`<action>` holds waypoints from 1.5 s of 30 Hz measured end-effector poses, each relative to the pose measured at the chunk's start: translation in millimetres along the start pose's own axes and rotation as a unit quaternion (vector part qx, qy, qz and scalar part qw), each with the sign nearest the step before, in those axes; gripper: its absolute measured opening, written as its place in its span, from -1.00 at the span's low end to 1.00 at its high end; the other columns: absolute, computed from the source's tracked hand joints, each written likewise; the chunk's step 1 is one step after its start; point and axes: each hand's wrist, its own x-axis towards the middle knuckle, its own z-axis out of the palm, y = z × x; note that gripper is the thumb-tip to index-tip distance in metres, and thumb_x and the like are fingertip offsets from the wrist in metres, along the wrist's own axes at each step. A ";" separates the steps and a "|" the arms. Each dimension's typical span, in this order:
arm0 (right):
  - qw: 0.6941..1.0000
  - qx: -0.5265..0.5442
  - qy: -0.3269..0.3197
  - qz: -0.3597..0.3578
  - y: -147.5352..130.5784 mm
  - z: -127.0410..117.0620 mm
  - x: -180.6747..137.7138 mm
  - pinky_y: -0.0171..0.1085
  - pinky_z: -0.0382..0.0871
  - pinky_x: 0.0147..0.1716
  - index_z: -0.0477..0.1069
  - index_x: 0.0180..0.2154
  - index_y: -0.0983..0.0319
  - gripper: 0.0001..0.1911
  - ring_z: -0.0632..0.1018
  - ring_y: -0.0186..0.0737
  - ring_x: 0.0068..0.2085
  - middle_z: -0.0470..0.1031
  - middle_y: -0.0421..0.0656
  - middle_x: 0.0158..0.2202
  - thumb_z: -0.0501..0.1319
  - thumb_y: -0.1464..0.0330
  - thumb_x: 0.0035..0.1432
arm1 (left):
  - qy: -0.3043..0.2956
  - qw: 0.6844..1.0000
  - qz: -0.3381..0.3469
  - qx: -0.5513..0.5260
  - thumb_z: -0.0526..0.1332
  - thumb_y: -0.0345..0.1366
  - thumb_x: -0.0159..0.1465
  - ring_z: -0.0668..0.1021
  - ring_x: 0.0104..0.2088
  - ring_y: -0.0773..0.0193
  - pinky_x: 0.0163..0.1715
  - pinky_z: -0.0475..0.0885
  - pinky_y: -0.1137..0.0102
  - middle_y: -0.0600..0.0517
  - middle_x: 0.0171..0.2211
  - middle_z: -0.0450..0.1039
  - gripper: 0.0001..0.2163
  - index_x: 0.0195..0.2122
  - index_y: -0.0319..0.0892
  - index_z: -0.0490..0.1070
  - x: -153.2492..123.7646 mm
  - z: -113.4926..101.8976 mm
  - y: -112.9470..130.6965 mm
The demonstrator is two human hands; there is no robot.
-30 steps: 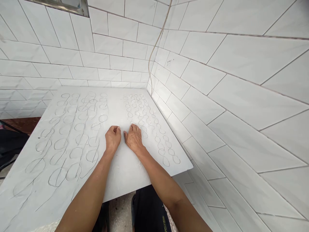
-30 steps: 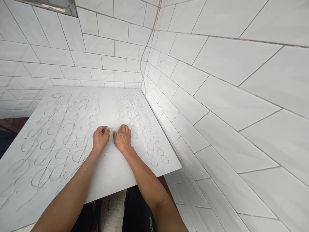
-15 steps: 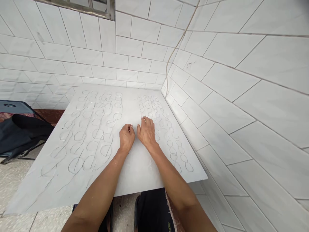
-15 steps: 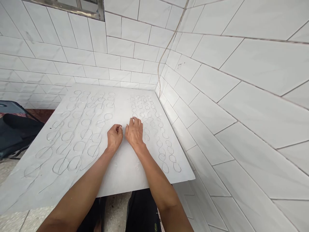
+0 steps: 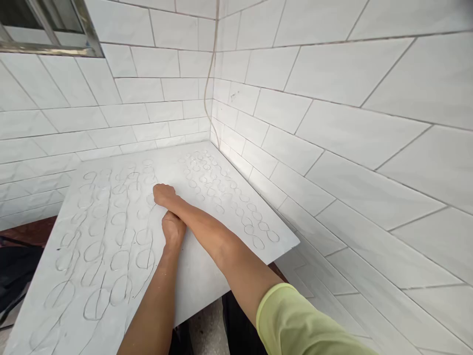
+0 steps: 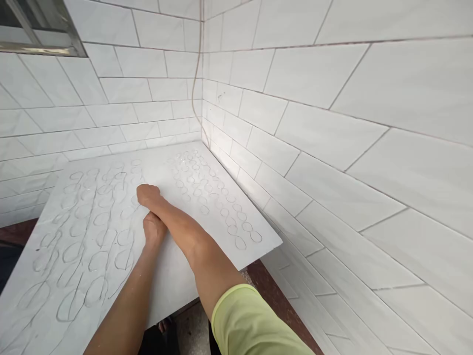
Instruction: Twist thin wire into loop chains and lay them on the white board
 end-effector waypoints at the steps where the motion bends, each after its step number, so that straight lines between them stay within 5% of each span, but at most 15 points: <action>1: 1.000 0.008 -0.003 0.003 2.6 -1.5 0.0 -0.19 0.49 -0.22 0.46 -0.26 0.26 -0.87 0.61 -0.03 -0.16 0.61 0.02 -0.19 0.26 0.51 0.09 | -0.003 1.000 0.000 0.015 0.25 -0.18 0.36 0.56 -0.16 0.16 -0.18 0.51 0.23 -0.08 -0.12 0.51 -0.77 -0.08 -0.23 0.48 1.0 0.7 -0.3; 4: 0.999 0.032 0.009 0.012 12.2 -4.0 -6.2 -0.21 0.47 -0.29 0.40 -0.26 0.25 -0.91 0.60 -0.06 -0.19 0.60 0.01 -0.17 0.22 0.48 0.13 | 0.008 0.996 0.019 0.089 0.27 -0.25 0.26 0.49 -0.39 0.15 -0.41 0.32 0.31 -0.03 -0.47 0.45 -0.82 -0.47 -0.18 0.40 1.9 2.6 -3.2; 6: 0.995 0.083 0.061 0.009 19.2 -4.5 -16.2 -0.23 0.45 -0.32 0.34 -0.24 0.22 -0.95 0.59 -0.10 -0.20 0.58 -0.01 -0.16 0.15 0.42 0.22 | 0.032 0.991 0.039 0.123 0.24 -0.28 0.21 0.44 -0.46 0.15 -0.45 0.22 0.32 0.00 -0.55 0.39 -0.80 -0.53 -0.12 0.29 1.7 2.9 -4.2; 11: 0.935 0.308 0.176 -0.025 39.2 -4.2 -60.5 -0.35 0.42 -0.40 0.25 -0.30 0.15 -0.90 0.56 -0.30 -0.35 0.56 -0.22 -0.32 0.05 0.33 0.32 | 0.093 0.995 0.019 0.014 0.19 -0.28 0.21 0.47 -0.42 0.16 -0.40 0.30 0.34 -0.02 -0.45 0.47 -0.94 -0.38 -0.12 0.36 2.4 0.4 1.2; 17: 0.848 0.504 0.162 0.021 61.6 -2.3 -107.9 -0.41 0.36 -0.56 0.26 -0.26 0.16 -0.92 0.56 -0.37 -0.48 0.57 -0.24 -0.37 0.11 0.30 0.29 | 0.074 0.985 -0.030 -0.153 0.16 -0.27 0.24 0.55 -0.42 0.22 -0.55 0.33 0.42 -0.10 -0.20 0.54 -0.71 -0.02 -0.16 0.44 2.5 -0.9 3.0; 24: 0.792 0.597 0.126 0.024 70.3 14.1 -123.5 -0.39 0.30 -0.65 0.26 -0.30 0.17 -0.86 0.54 -0.33 -0.51 0.57 -0.19 -0.35 0.17 0.27 0.24 | 0.062 0.975 -0.029 -0.214 0.19 -0.13 0.28 0.46 -0.56 0.34 -0.61 0.34 0.44 -0.05 -0.30 0.53 -0.71 -0.09 -0.20 0.50 3.6 0.6 -0.1; 30: 0.811 0.577 0.092 0.019 70.7 16.5 -132.1 -0.36 0.32 -0.62 0.31 -0.30 0.17 -0.86 0.55 -0.29 -0.48 0.55 -0.20 -0.36 0.19 0.25 0.22 | 0.054 0.978 -0.029 -0.202 0.17 -0.13 0.30 0.44 -0.56 0.33 -0.63 0.30 0.45 -0.03 -0.37 0.51 -0.74 -0.17 -0.19 0.51 1.4 -1.1 1.6; 39: 0.911 0.358 0.203 -0.028 91.9 14.9 -131.0 -0.27 0.40 -0.29 0.37 -0.03 0.11 -0.77 0.54 -0.26 -0.37 0.50 -0.28 -0.42 0.10 0.22 0.32 | 0.021 0.998 -0.007 -0.062 0.09 -0.22 0.33 0.45 -0.59 0.33 -0.61 0.33 0.42 -0.04 -0.33 0.54 -0.78 -0.23 -0.16 0.49 3.5 -2.9 -2.5; 45: 0.923 0.318 0.212 -0.040 100.4 18.5 -126.3 -0.29 0.36 -0.33 0.41 -0.17 0.15 -0.80 0.49 -0.28 -0.42 0.47 -0.26 -0.45 0.03 0.28 0.33 | 0.022 0.997 -0.011 -0.076 0.13 -0.15 0.35 0.44 -0.63 0.36 -0.63 0.33 0.43 0.00 -0.38 0.51 -0.74 -0.12 -0.17 0.51 2.0 -4.6 1.2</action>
